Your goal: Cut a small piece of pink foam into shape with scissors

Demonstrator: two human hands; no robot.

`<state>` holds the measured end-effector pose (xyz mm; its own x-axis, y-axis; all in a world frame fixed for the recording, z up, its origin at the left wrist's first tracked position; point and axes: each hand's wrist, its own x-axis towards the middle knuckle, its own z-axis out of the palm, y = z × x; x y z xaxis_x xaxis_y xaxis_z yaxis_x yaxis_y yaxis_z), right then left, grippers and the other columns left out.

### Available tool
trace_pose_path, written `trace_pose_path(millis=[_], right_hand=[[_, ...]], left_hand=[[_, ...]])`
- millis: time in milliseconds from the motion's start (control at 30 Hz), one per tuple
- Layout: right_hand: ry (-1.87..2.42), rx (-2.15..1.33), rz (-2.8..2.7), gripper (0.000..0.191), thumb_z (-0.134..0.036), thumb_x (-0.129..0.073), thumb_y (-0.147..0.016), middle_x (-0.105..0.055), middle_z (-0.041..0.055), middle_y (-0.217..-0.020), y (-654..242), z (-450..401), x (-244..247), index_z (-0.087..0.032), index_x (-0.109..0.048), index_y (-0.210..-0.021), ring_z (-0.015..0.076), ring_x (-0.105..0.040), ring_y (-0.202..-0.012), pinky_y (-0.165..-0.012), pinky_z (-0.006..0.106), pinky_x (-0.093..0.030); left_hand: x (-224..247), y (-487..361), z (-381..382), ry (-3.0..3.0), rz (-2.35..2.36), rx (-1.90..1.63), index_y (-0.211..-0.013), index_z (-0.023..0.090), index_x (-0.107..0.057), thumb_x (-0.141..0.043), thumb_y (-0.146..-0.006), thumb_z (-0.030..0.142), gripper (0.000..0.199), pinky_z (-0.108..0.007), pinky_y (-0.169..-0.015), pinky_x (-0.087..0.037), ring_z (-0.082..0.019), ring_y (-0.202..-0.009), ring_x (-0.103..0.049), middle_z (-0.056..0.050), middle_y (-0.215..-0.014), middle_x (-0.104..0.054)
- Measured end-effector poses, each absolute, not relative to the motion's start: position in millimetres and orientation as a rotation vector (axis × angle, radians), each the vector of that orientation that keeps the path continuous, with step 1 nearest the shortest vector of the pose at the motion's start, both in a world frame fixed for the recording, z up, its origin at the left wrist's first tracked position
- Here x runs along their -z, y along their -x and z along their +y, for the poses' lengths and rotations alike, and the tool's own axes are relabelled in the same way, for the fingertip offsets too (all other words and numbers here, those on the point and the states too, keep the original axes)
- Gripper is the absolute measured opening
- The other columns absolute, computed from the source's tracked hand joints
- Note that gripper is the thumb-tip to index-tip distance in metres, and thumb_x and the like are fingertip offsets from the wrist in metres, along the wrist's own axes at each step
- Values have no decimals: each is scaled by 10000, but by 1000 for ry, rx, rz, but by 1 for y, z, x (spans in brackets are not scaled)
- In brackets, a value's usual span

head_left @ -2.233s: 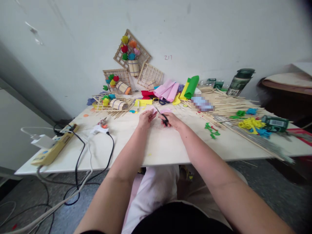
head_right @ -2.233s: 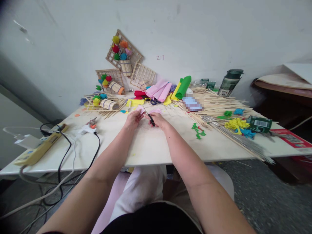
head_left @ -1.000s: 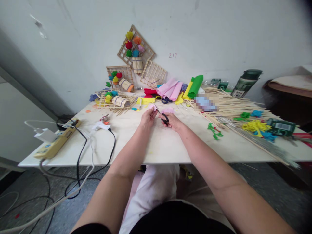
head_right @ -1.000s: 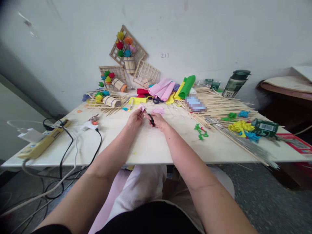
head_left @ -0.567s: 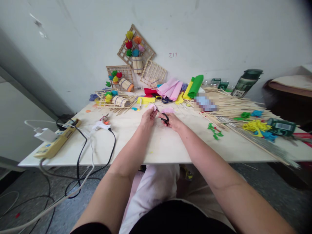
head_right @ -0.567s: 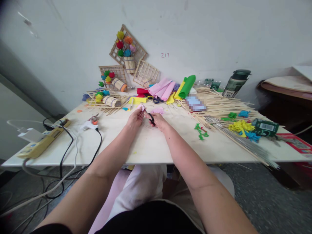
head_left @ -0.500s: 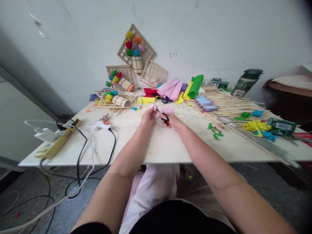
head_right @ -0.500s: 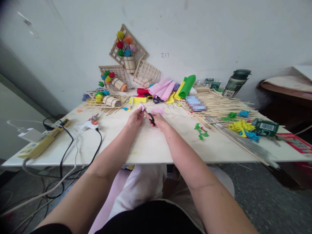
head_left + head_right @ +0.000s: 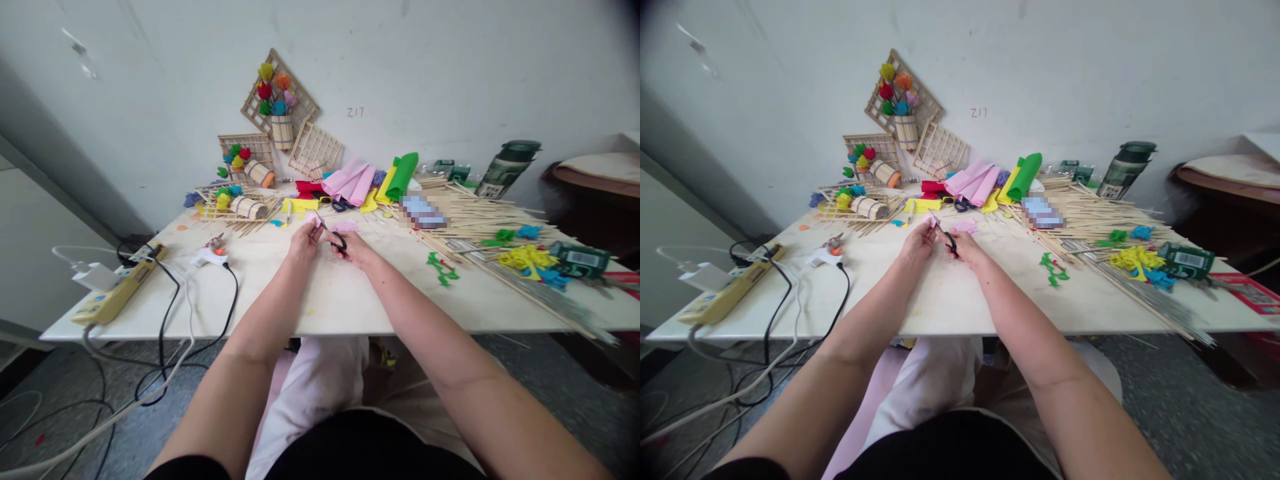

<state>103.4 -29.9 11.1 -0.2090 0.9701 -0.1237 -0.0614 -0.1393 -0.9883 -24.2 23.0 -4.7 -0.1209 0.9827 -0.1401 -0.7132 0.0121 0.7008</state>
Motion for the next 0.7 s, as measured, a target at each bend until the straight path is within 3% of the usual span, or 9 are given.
trace_pose_path(millis=[467,700], right_hand=[[1116,-1492,-1241,271,-393,-692,-774,-486,-51,-475,-103,-26,-8,-137,-603,-771,21,-356,-327,-322,141,-206],[1150,-1481,-1237,204,-327,-638,-827,-469,-58,-472,-102,-27,-10,-131,-601,-785,14,-343,-327,-325,126,-214]], left_hand=[[4,24,23,-452,752,-1540,-786,125,-635,-560,-805,42,113,-240,-849,-528,-151,-904,-676,-54,-793,-693],[2,24,22,-393,728,-1537,-819,111,-634,-563,-799,21,117,-209,-774,-539,-121,-765,-681,-46,-753,-684]])
